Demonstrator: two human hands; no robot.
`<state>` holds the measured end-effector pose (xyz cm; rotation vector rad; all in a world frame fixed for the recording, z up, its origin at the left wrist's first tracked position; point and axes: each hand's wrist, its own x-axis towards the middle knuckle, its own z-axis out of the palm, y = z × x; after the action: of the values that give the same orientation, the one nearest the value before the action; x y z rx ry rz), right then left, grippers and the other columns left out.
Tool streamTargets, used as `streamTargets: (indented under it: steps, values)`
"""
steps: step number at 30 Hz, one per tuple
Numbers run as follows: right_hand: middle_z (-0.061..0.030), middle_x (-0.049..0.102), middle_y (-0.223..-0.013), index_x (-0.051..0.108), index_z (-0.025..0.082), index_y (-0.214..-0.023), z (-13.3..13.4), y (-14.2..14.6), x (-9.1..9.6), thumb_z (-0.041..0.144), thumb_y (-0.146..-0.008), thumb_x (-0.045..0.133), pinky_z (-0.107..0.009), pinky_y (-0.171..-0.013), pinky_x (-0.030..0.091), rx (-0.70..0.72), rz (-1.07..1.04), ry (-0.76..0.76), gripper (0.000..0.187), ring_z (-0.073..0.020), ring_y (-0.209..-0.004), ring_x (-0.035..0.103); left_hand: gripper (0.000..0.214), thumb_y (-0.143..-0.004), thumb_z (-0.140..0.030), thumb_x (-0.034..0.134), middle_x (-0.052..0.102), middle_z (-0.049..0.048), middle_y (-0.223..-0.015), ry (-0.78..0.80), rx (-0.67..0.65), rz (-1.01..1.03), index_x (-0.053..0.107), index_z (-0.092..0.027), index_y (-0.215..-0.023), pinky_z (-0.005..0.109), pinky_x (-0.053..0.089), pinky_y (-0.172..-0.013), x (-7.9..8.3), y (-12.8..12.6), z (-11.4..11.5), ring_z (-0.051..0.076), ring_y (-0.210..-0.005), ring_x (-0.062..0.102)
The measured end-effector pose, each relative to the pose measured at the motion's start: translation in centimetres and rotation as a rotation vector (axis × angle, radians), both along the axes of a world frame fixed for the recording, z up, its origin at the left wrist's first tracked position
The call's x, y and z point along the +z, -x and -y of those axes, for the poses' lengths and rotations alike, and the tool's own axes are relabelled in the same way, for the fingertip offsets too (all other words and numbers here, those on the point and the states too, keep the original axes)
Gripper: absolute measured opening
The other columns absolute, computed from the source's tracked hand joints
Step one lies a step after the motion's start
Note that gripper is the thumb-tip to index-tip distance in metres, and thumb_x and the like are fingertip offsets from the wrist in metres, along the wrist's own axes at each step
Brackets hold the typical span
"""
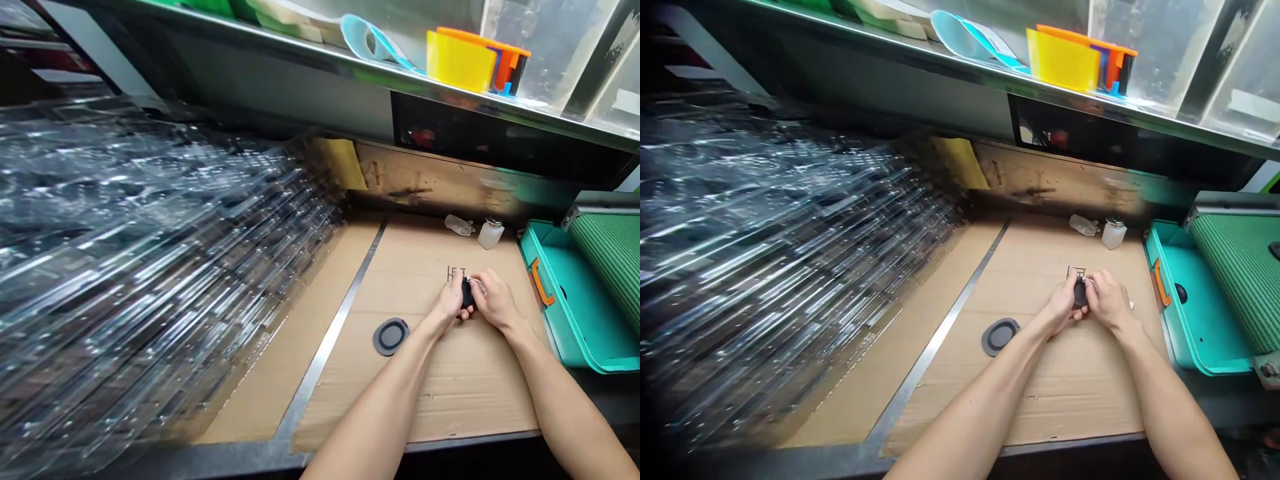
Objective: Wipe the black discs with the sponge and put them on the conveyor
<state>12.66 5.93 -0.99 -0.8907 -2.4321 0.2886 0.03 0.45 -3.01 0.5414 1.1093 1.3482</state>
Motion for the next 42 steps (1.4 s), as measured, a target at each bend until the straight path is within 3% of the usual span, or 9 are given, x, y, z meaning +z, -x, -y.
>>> streamTargets:
  steps: [5, 14, 19, 29, 42]
  values:
    - [-0.0077, 0.068, -0.100, 0.065, 0.021, -0.102, 0.7, 0.2, -0.1, 0.027, -0.100, 0.047, -0.028, -0.076, 0.043, -0.123, 0.167, -0.095, 0.018, -0.0208, -0.090, 0.062, 0.071, -0.096, -0.072, 0.030, 0.060, 0.0046, -0.049, -0.037, -0.014, -0.184, 0.065, -0.015, -0.073, 0.022, 0.039, -0.035, -1.0, -0.1, -0.1, 0.013, -0.035, 0.052]
    - [-0.0064, 0.068, -0.091, 0.065, 0.021, -0.090, 0.9, 0.2, 0.5, 0.025, -0.098, 0.049, -0.027, -0.071, 0.039, -0.099, 0.175, -0.098, 0.018, -0.0190, -0.079, 0.060, 0.072, -0.099, -0.069, 0.025, 0.061, 0.0043, -0.047, -0.059, -0.046, -0.400, 0.066, -0.018, -0.071, 0.024, 0.046, -0.044, -1.2, -0.3, 0.4, 0.016, -0.040, 0.059]
    - [-0.0052, 0.069, -0.089, 0.067, 0.021, -0.089, 0.9, -0.1, 0.8, 0.024, -0.095, 0.052, -0.027, -0.069, 0.039, -0.129, 0.157, -0.031, 0.016, -0.0185, -0.076, 0.061, 0.074, -0.099, -0.070, 0.022, 0.060, 0.0048, -0.048, -0.085, -0.048, -0.428, 0.064, -0.018, -0.066, 0.026, 0.047, -0.045, -0.7, -0.6, 0.8, 0.017, -0.041, 0.061]
    - [-0.0031, 0.070, -0.084, 0.069, 0.020, -0.083, 0.3, -0.5, 1.1, 0.021, -0.091, 0.055, -0.025, -0.071, 0.041, -0.034, 0.036, 0.076, 0.015, -0.0159, -0.076, 0.062, 0.070, -0.099, -0.068, 0.027, 0.061, 0.0052, -0.048, -0.081, -0.013, -0.471, 0.062, -0.018, -0.065, 0.026, 0.046, -0.045, -0.1, -1.0, 1.4, 0.017, -0.041, 0.059]
    - [-0.0044, 0.071, -0.092, 0.070, 0.021, -0.091, 0.2, -0.9, 1.4, 0.020, -0.093, 0.054, -0.025, -0.073, 0.042, -0.006, 0.168, -0.001, 0.016, -0.0170, -0.082, 0.063, 0.073, -0.100, -0.067, 0.024, 0.060, 0.0059, -0.046, -0.041, -0.062, -0.531, 0.063, -0.017, -0.063, 0.025, 0.043, -0.041, -0.6, -0.7, 1.1, 0.016, -0.037, 0.057]
